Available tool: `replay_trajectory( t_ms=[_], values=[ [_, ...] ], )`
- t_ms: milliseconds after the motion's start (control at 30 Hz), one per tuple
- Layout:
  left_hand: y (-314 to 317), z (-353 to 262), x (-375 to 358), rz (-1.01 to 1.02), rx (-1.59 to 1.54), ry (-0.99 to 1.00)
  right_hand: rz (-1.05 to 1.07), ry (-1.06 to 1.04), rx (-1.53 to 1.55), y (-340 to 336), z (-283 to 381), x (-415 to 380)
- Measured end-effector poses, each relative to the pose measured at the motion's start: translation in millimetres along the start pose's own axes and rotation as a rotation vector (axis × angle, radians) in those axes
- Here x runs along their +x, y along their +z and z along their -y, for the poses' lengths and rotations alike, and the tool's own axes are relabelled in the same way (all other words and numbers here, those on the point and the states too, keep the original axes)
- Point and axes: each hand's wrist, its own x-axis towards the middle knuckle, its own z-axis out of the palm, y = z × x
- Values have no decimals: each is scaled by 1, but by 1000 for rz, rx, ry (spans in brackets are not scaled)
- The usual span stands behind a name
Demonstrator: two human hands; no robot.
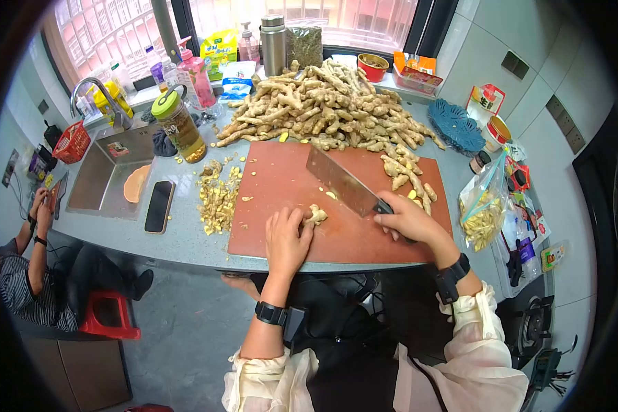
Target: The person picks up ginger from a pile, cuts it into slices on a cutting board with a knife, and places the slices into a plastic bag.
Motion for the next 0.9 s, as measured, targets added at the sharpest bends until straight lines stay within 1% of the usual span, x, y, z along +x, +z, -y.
replay_trajectory(
  t_ms=[33, 67, 200, 267, 300, 367, 400, 433, 500, 533, 633, 667, 700, 767, 833, 900],
  values=[
    [-1, 0, 1, -2, 3, 1, -59, -28, -13, 1, 2, 4],
    [-1, -1, 1, 1, -3, -2, -70, -57, 96, 3, 4, 5],
    [0, 2, 0, -19, -9, 18, -56, -100, 211, 4, 11, 1],
    [0, 1, 0, -9, -3, 6, -108, -132, -68, 8, 10, -7],
    [0, 0, 0, 1, 2, -7, -109, -132, -67, 11, 2, -7],
    [1, 0, 0, 4, -15, -9, -321, -525, -560, 16, -18, -5],
    [1, 0, -1, 5, -31, -12, -329, -549, -543, 20, -3, -14],
    [1, 0, -1, 8, -32, -11, -331, -546, -542, 23, -4, -15],
    [1, 1, 0, -198, -175, -21, -392, -528, -658, 28, -8, -19],
    [0, -1, -1, -198, -174, -18, -394, -528, -656, 29, -9, -20],
    [-9, -12, -3, -377, -86, 80, -443, -524, -738, 30, -9, -21],
    [-12, -18, -2, -339, -100, 130, -448, -542, -749, 30, -9, -21],
    [-17, -29, 3, -336, -101, 132, -452, -560, -761, 29, -9, -23],
    [-23, -46, 15, -219, -35, 237, -443, -531, -784, 28, -5, -26],
    [-22, -45, 18, -187, -57, 217, -433, -509, -806, 27, -7, -28],
    [-17, -33, 15, -259, -82, 103, -475, -568, -588, 23, -15, -30]
  ],
)
